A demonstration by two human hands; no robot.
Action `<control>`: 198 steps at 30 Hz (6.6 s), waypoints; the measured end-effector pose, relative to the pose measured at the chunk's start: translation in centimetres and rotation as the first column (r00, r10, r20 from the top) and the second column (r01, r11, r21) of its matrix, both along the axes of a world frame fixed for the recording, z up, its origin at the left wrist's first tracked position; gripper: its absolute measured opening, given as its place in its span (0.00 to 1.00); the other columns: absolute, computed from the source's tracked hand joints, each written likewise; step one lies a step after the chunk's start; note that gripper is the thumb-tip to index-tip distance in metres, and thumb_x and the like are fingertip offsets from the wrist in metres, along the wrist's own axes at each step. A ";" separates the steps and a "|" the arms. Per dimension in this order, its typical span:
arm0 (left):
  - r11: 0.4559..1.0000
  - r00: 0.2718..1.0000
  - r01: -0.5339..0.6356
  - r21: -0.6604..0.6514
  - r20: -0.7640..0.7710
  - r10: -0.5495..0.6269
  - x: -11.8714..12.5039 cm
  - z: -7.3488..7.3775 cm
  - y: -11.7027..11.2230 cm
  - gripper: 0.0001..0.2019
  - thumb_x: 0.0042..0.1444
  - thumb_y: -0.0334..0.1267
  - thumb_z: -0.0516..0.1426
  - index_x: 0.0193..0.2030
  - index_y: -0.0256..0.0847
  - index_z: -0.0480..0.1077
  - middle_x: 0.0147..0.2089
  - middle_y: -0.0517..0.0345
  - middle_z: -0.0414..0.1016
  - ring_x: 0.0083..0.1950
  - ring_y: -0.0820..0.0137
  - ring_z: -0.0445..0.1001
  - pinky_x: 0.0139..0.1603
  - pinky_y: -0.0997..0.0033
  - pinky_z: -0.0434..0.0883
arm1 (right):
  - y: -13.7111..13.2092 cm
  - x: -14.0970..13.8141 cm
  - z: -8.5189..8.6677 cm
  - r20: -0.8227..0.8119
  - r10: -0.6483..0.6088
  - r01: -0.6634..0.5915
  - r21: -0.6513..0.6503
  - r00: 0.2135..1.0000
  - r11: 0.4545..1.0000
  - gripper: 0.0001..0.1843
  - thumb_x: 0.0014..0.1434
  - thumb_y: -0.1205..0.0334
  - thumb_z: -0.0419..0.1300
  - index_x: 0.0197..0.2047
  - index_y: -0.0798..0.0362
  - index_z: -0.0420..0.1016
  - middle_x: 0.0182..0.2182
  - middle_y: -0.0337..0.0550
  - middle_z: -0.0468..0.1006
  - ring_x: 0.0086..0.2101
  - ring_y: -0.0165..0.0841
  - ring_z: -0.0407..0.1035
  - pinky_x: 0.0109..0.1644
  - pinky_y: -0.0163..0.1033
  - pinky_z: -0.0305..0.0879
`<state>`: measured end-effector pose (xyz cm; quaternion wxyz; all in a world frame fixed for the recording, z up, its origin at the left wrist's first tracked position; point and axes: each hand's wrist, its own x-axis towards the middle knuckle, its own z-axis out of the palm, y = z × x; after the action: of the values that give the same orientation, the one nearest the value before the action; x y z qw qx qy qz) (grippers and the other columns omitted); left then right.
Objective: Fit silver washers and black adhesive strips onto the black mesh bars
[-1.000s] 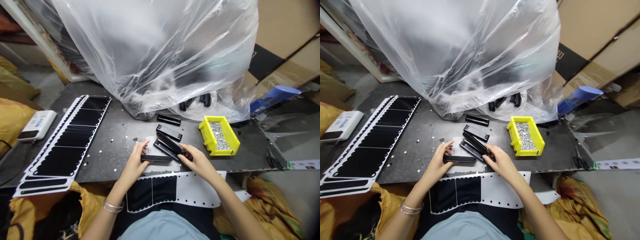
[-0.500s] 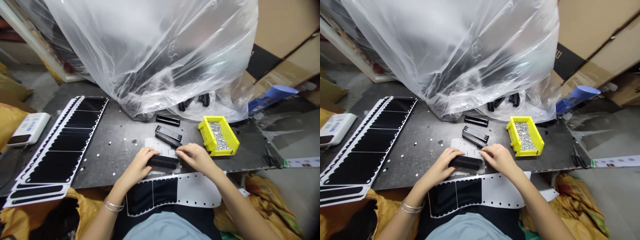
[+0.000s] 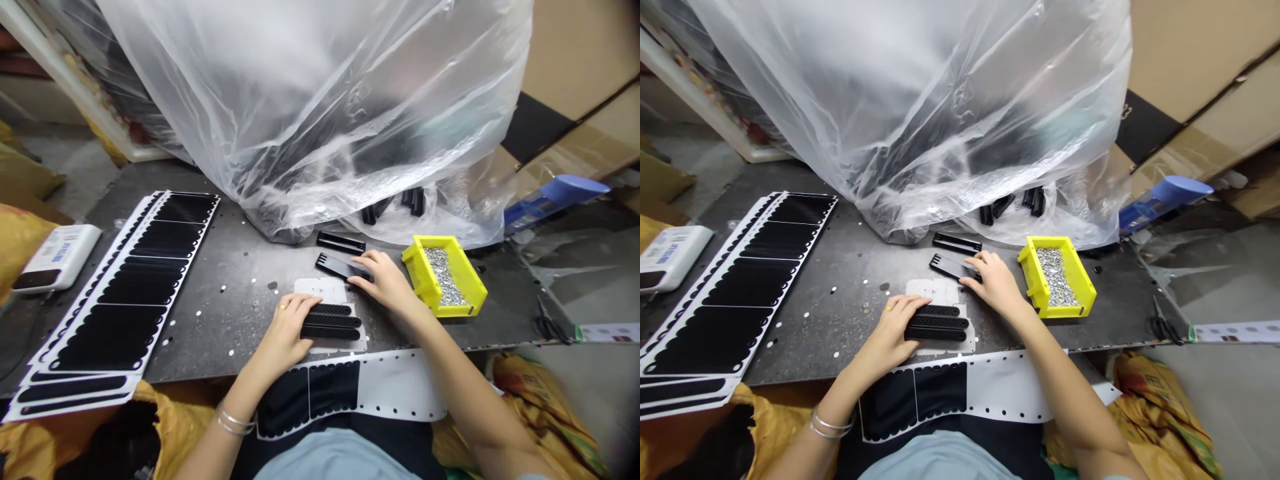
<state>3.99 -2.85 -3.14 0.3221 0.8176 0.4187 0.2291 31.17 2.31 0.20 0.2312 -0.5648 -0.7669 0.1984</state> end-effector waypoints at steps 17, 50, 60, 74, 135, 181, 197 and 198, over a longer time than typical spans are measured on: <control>0.983 0.979 -0.168 0.078 -0.099 0.176 0.6 -0.9 -1.0 0.67 0.54 0.45 0.70 0.78 0.50 0.16 0.82 0.36 0.27 0.82 0.42 0.30 0.76 0.31 0.47 | 2.4 -0.5 2.0 0.060 0.515 -0.494 -0.207 0.855 0.844 0.20 0.67 0.65 0.61 0.61 0.45 0.78 0.51 0.47 0.79 0.49 0.40 0.75 0.56 0.46 0.72; 0.892 0.963 -0.118 0.436 -0.168 0.210 2.1 1.0 -2.2 0.47 0.53 0.50 0.70 0.74 0.42 0.55 0.71 0.34 0.60 0.74 0.39 0.57 0.72 0.32 0.57 | -6.9 12.3 2.7 0.172 -0.360 0.299 0.304 0.917 0.905 0.08 0.67 0.62 0.61 0.45 0.51 0.81 0.41 0.48 0.82 0.40 0.42 0.78 0.47 0.48 0.74; 0.964 0.941 -0.049 0.260 -0.312 0.132 2.4 2.3 0.7 0.55 0.50 0.47 0.70 0.78 0.45 0.45 0.70 0.37 0.62 0.72 0.40 0.60 0.73 0.24 0.46 | -2.7 14.9 -0.2 0.413 -0.219 0.281 -0.096 0.884 0.955 0.09 0.55 0.71 0.60 0.34 0.54 0.83 0.34 0.48 0.83 0.34 0.38 0.76 0.37 0.38 0.66; 0.987 0.956 -0.005 0.160 -0.289 0.052 2.3 2.9 1.0 0.64 0.44 0.59 0.72 0.80 0.50 0.37 0.79 0.37 0.46 0.78 0.39 0.47 0.76 0.28 0.45 | -4.7 4.9 4.7 -0.007 -0.028 0.029 0.171 1.000 0.985 0.12 0.70 0.63 0.58 0.48 0.38 0.81 0.42 0.43 0.82 0.40 0.42 0.78 0.46 0.51 0.78; 0.844 0.996 0.008 0.537 -0.078 0.041 -5.2 1.0 2.8 0.14 0.69 0.33 0.57 0.59 0.43 0.75 0.59 0.50 0.81 0.55 0.63 0.81 0.61 0.52 0.75 | -1.8 -0.2 0.3 0.383 0.286 -0.424 0.345 0.878 0.838 0.13 0.70 0.68 0.57 0.52 0.50 0.81 0.50 0.47 0.83 0.46 0.41 0.73 0.49 0.48 0.65; 0.833 0.977 0.168 0.528 -0.204 -0.068 -1.4 3.0 4.6 0.09 0.72 0.36 0.54 0.46 0.41 0.76 0.41 0.58 0.81 0.42 0.67 0.74 0.55 0.61 0.68 | -5.1 -0.5 0.4 0.409 0.186 -0.377 0.460 0.894 0.804 0.08 0.70 0.67 0.60 0.46 0.56 0.81 0.38 0.45 0.83 0.38 0.35 0.70 0.46 0.43 0.59; 0.843 0.990 0.065 0.535 -0.143 0.015 -3.9 3.1 1.4 0.05 0.68 0.30 0.58 0.45 0.42 0.74 0.40 0.61 0.83 0.42 0.70 0.80 0.58 0.60 0.68 | -5.0 0.7 1.0 0.355 0.295 -0.408 0.302 0.887 0.861 0.13 0.70 0.64 0.58 0.52 0.55 0.81 0.43 0.49 0.82 0.42 0.38 0.71 0.46 0.45 0.61; 0.826 0.989 0.063 0.560 -0.147 0.024 -4.1 2.9 1.2 0.05 0.68 0.30 0.58 0.46 0.42 0.75 0.40 0.61 0.83 0.42 0.70 0.80 0.58 0.59 0.68 | -4.9 0.9 1.0 0.323 0.310 -0.402 0.272 0.894 0.874 0.13 0.70 0.64 0.58 0.53 0.54 0.81 0.43 0.49 0.82 0.41 0.38 0.71 0.45 0.45 0.61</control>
<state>-0.10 -1.65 -0.23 0.0370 0.8950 0.3469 0.2779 32.08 -2.59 1.16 0.1757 -0.3869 -0.9048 0.0272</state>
